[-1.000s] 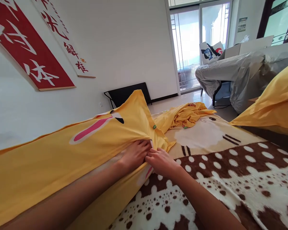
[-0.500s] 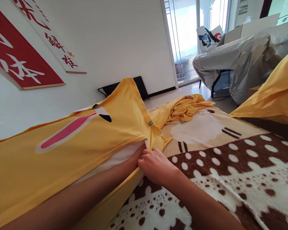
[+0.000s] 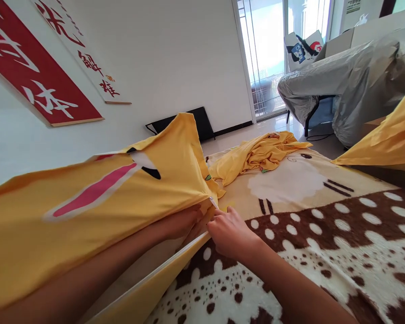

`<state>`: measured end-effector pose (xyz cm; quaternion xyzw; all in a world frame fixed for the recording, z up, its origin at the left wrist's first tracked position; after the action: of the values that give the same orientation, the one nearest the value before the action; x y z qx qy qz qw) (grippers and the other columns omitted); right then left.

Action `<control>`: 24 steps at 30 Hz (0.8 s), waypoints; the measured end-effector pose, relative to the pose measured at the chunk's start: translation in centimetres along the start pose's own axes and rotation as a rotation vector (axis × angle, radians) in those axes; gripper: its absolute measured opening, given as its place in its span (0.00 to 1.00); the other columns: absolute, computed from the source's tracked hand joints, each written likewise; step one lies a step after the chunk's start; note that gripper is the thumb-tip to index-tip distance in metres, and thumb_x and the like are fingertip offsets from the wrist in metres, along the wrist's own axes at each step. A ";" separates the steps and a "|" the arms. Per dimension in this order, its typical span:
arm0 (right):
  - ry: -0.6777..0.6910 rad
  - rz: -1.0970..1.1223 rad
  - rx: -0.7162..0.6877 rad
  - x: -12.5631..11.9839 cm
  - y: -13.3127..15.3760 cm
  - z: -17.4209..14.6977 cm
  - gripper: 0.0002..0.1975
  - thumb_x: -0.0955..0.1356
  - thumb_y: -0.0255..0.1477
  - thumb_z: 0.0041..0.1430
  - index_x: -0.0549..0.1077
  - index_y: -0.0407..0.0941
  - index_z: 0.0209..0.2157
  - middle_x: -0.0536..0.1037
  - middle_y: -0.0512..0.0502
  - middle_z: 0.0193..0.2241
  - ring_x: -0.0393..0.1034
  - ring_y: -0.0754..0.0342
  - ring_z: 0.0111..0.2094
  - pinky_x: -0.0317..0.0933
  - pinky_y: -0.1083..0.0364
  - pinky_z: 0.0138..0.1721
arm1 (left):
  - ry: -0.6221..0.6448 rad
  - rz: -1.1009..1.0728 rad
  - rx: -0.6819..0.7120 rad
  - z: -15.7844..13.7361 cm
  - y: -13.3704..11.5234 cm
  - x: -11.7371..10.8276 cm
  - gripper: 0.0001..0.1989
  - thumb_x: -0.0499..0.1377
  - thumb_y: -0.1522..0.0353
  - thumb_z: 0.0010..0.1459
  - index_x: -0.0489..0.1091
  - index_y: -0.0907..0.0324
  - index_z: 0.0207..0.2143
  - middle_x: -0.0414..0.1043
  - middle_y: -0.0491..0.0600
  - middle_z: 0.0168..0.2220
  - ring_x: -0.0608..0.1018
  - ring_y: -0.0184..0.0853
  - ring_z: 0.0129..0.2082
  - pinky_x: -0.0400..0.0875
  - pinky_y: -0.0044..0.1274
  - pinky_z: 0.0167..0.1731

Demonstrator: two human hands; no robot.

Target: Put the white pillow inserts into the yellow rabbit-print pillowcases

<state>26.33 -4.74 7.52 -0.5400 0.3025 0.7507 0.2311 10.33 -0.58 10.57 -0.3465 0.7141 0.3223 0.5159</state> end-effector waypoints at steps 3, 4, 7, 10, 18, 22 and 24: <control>-0.058 -0.011 0.016 0.2 -0.2 0.4 0.10 0.62 0.16 0.53 0.71 0.42 0.31 0.76 0.42 0.33 0.67 0.48 0.45 0.53 0.51 0.41 | -0.019 -0.048 -0.004 -2.8 -0.5 -1.6 0.16 0.47 0.68 0.61 0.70 0.62 0.26 0.71 0.46 0.28 0.71 0.32 0.28 0.64 0.24 0.31; -0.094 -0.012 0.016 0.2 -0.2 0.5 0.10 0.61 0.16 0.54 0.71 0.42 0.32 0.76 0.41 0.35 0.66 0.47 0.46 0.54 0.51 0.42 | -0.028 -0.098 0.004 -3.8 -0.8 -2.0 0.19 0.44 0.66 0.63 0.70 0.61 0.27 0.72 0.46 0.29 0.71 0.32 0.29 0.64 0.24 0.32; -0.197 0.096 -0.076 0.2 0.4 0.7 0.12 0.61 0.15 0.52 0.71 0.42 0.34 0.76 0.42 0.37 0.66 0.49 0.46 0.55 0.52 0.44 | 0.006 -0.226 0.077 -6.3 -2.1 -2.3 0.26 0.36 0.58 0.65 0.70 0.58 0.31 0.73 0.47 0.30 0.73 0.32 0.30 0.65 0.24 0.35; -0.286 0.426 -0.133 0.3 1.3 0.7 0.14 0.59 0.16 0.53 0.72 0.44 0.33 0.77 0.48 0.34 0.69 0.55 0.39 0.59 0.57 0.41 | 0.024 -0.098 0.140 -7.6 -3.4 -1.8 0.20 0.47 0.55 0.61 0.70 0.60 0.36 0.75 0.52 0.35 0.76 0.39 0.37 0.65 0.31 0.43; -0.304 0.354 0.463 0.5 0.8 3.3 0.20 0.68 0.38 0.51 0.70 0.44 0.45 0.74 0.38 0.44 0.72 0.48 0.39 0.64 0.53 0.36 | 0.009 0.187 0.231 -8.0 -5.5 -1.0 0.14 0.54 0.64 0.57 0.74 0.66 0.34 0.77 0.58 0.32 0.78 0.44 0.35 0.67 0.34 0.43; -0.057 0.315 0.596 1.7 -0.7 6.9 0.05 0.67 0.29 0.50 0.73 0.43 0.30 0.77 0.43 0.26 0.72 0.51 0.28 0.61 0.57 0.27 | -0.039 0.188 0.243 -7.8 -4.5 -0.7 0.24 0.43 0.61 0.64 0.75 0.64 0.30 0.76 0.55 0.28 0.78 0.41 0.28 0.69 0.30 0.31; -0.041 0.320 0.644 2.6 -1.3 8.1 0.04 0.65 0.25 0.49 0.73 0.41 0.26 0.75 0.45 0.19 0.70 0.54 0.21 0.59 0.59 0.23 | -0.126 0.175 0.269 -7.5 -3.0 -0.7 0.28 0.39 0.60 0.65 0.74 0.63 0.29 0.76 0.54 0.27 0.77 0.39 0.27 0.69 0.28 0.30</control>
<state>20.97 1.98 6.71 -0.3703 0.5995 0.6542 0.2748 9.13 -8.23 12.87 -0.1899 0.7445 0.2885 0.5713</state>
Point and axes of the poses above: each hand's wrist, its own z-axis towards the middle knuckle, its own x-axis out of the palm, y = z × x, the point moved 1 cm from there along z, towards the middle knuckle
